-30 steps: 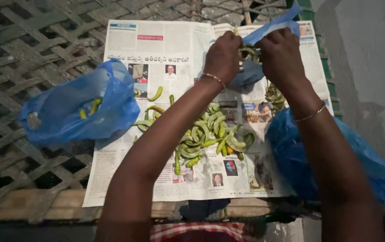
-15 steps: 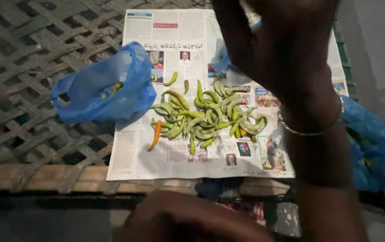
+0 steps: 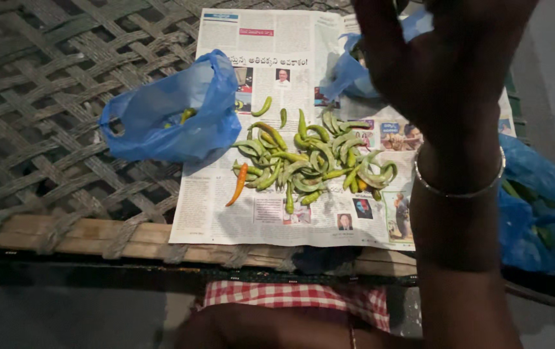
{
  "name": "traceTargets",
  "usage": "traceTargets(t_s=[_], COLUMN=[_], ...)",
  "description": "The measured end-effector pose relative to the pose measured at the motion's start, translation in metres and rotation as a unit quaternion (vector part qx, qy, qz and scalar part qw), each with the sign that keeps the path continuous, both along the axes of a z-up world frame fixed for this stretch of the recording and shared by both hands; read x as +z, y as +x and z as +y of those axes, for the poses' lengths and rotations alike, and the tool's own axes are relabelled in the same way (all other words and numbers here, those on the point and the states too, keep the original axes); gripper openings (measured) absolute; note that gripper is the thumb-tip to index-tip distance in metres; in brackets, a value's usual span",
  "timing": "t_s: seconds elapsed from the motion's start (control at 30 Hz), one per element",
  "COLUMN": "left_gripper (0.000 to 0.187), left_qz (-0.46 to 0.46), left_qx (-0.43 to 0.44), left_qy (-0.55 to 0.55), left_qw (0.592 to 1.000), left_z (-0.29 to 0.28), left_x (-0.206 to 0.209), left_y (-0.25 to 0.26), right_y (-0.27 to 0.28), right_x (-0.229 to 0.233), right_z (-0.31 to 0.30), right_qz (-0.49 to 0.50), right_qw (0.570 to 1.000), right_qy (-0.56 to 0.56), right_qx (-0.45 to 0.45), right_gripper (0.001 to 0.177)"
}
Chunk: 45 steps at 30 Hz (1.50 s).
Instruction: The person sorts green and red chili peppers on a newspaper spread over a woven mat, picking them up and placing them into blue plastic bags.
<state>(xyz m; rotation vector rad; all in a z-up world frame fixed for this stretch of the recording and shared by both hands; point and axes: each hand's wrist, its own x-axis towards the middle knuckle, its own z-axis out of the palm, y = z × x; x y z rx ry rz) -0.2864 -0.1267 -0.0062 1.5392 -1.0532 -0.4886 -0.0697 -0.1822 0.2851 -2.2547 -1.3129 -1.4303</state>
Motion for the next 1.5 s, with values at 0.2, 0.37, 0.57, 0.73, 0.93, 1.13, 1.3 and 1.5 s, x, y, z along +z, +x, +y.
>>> traceTargets(t_s=[0.2, 0.37, 0.57, 0.73, 0.93, 1.13, 1.3, 1.5], left_gripper=[0.026, 0.025, 0.023, 0.023, 0.012, 0.012, 0.011, 0.012], left_qz=[-0.004, -0.009, -0.024, -0.172, -0.320, -0.308, -0.315, -0.281], left_qx=[0.008, 0.012, 0.031, 0.135, 0.388, 0.389, 0.404, 0.387], left_qy=[-0.001, 0.000, 0.008, 0.063, 0.306, 0.410, 0.386, 0.399], left_qw=[1.000, 1.000, 0.999, 0.974, 0.809, 0.765, 0.767, 0.782], left_z=[0.016, 0.037, 0.053, 0.080, 0.175, 0.206, 0.213, 0.212], left_x=[0.000, 0.003, 0.041, 0.038, 0.010, -0.031, -0.046, -0.035], left_y=[0.000, 0.020, 0.021, 0.055, 0.213, 0.272, 0.260, 0.255], right_y=[-0.012, -0.009, 0.014, 0.026, 0.025, 0.034, 0.025, 0.009], right_x=[0.000, -0.013, -0.063, -0.133, -0.225, -0.271, -0.283, -0.269], right_z=[0.027, 0.022, -0.016, -0.049, -0.050, -0.048, -0.046, -0.039], right_qz=[0.058, 0.117, 0.272, 0.387, 0.571, 0.513, 0.507, 0.545], right_qw=[0.993, 0.988, 0.958, 0.914, 0.817, 0.857, 0.858, 0.832], right_qy=[-0.095, -0.104, -0.076, -0.100, -0.022, 0.026, 0.070, 0.078], right_qx=[0.033, 0.005, -0.049, -0.067, -0.070, -0.043, -0.052, -0.065], right_gripper=[0.010, 0.010, 0.020, 0.027, 0.035, 0.040, 0.028, 0.029])
